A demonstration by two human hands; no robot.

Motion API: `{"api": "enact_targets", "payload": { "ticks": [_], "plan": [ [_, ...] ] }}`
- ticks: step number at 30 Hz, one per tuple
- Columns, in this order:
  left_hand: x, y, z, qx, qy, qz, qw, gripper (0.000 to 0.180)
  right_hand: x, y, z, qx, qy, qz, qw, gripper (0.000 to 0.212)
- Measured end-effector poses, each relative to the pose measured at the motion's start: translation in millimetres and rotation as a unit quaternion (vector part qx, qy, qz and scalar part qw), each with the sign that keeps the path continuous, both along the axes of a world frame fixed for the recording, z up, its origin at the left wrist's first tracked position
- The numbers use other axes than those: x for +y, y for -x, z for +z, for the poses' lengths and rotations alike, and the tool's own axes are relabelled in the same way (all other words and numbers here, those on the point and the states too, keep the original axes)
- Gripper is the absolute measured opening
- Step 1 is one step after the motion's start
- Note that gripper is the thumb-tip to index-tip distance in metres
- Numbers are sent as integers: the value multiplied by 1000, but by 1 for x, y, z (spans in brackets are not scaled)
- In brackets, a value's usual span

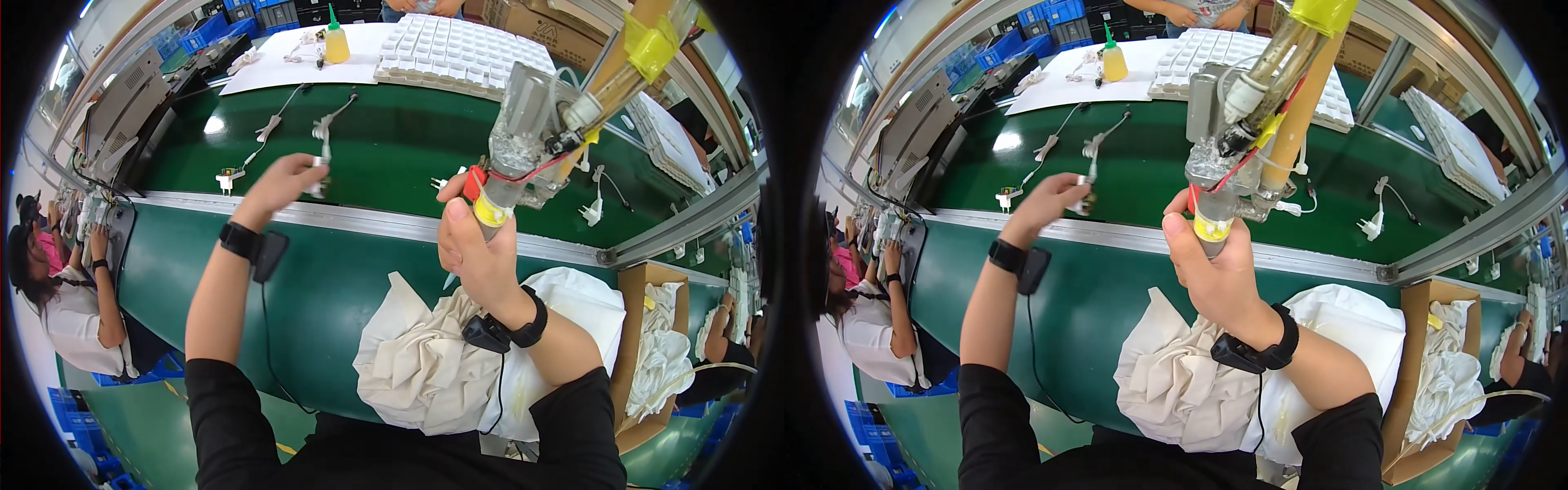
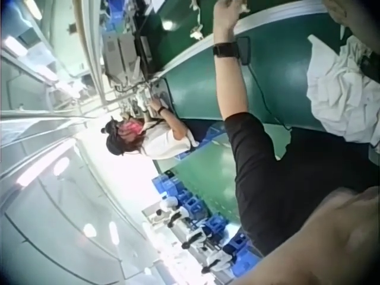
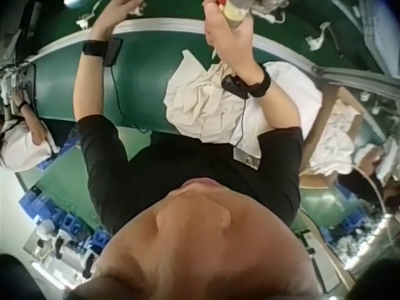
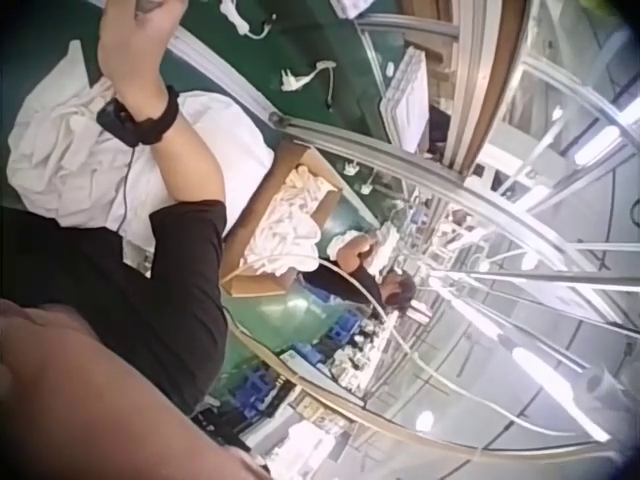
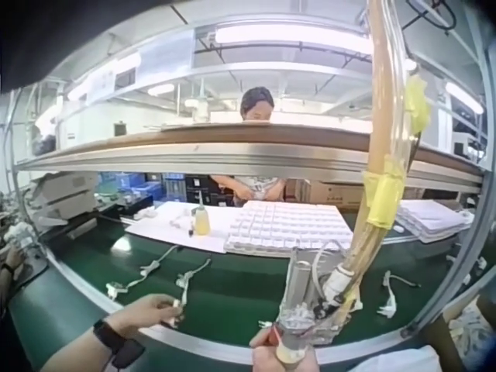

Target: The person picks up a power adapter from the conveyor belt, applies glue to the internal components using a dispenser, and places it back on the belt.

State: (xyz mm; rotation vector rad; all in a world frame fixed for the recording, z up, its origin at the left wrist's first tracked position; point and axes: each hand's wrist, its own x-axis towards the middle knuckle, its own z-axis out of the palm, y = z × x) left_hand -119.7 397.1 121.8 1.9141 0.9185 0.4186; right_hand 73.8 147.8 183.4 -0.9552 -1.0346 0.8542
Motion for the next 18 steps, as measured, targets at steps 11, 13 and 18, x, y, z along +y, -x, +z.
{"api": "enact_targets", "payload": {
  "ticks": [11,13,18],
  "plan": [
    [-201,-81,-51,-298,547,-94,777,35,5,-19,-2,-5,4,-44,999,20],
    [-207,-82,-55,-302,552,-104,770,37,7,-21,-3,-6,4,-53,999,20],
    [-202,-87,-62,-311,572,-142,746,41,12,-27,-12,-18,11,-56,998,21]
  ]
}}
